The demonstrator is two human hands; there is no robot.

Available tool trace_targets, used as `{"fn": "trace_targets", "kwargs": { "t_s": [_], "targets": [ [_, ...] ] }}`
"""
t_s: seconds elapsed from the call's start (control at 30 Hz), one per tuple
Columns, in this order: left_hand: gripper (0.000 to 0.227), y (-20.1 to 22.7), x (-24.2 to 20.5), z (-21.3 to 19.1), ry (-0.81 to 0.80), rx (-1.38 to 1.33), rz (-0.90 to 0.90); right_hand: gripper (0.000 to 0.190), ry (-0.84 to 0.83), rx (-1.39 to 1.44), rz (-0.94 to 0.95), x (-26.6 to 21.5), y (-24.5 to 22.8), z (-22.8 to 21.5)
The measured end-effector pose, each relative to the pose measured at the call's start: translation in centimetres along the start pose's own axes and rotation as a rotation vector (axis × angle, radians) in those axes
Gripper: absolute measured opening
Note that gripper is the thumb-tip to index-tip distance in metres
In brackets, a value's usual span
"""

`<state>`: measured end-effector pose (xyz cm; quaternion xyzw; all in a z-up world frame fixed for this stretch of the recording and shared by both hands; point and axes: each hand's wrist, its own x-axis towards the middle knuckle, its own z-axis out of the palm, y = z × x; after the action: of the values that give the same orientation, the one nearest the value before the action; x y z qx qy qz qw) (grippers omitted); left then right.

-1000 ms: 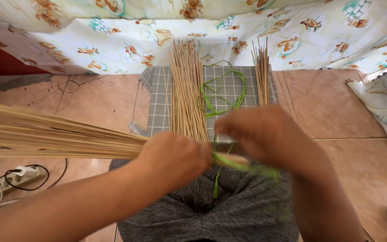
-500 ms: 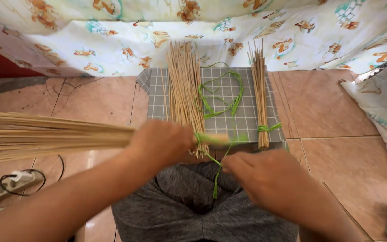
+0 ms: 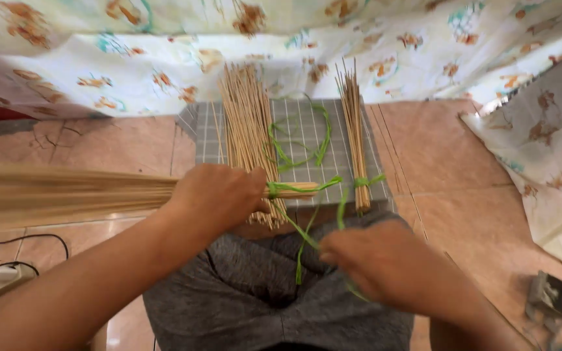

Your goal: Gathering thin wooden sticks into bundles and securing them with green plastic ties while sitting on the floor.

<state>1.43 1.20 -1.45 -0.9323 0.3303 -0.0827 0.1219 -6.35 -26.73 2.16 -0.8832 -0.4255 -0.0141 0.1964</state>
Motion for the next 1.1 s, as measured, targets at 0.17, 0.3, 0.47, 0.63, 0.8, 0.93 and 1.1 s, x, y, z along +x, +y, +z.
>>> {"fn": "trace_targets", "kwargs": {
  "t_s": [0.17, 0.3, 0.47, 0.63, 0.8, 0.93, 1.1],
  "targets": [
    [0.023, 4.6, -0.2, -4.0, -0.359, 0.024, 0.279, 0.008, 0.226, 0.042, 0.068, 3.9, 2.6, -2.7],
    [0.023, 3.4, -1.1, -7.7, -0.068, -0.3, 0.17, 0.026, -0.085, 0.592, 0.256, 5.6, 6.7, 3.4],
    [0.013, -0.5, -0.6, -4.7, -0.071, -0.065, -0.065, 0.007, -0.114, 0.295, 0.093, 2.5, -0.4, 3.6],
    [0.015, 4.2, -0.9, -2.5, -0.391, -0.026, 0.16, 0.016, 0.118, -0.122, 0.198, 2.3, 2.1, -0.9],
    [0.015, 2.8, -1.7, -8.9, 0.203, -0.06, 0.07, 0.043, -0.176, 0.303, 0.69, 4.1, 4.8, 5.6],
    [0.021, 1.5, -0.6, -3.5, -0.052, 0.112, -0.204, 0.009, -0.022, 0.139, 0.003, 0.3, -0.5, 4.5],
    [0.016, 7.6, -2.7, -1.8, -0.343, -0.161, 0.301, 0.01, 0.361, -0.286, 0.118, 1.0, 2.2, -0.5]
  ]
}}
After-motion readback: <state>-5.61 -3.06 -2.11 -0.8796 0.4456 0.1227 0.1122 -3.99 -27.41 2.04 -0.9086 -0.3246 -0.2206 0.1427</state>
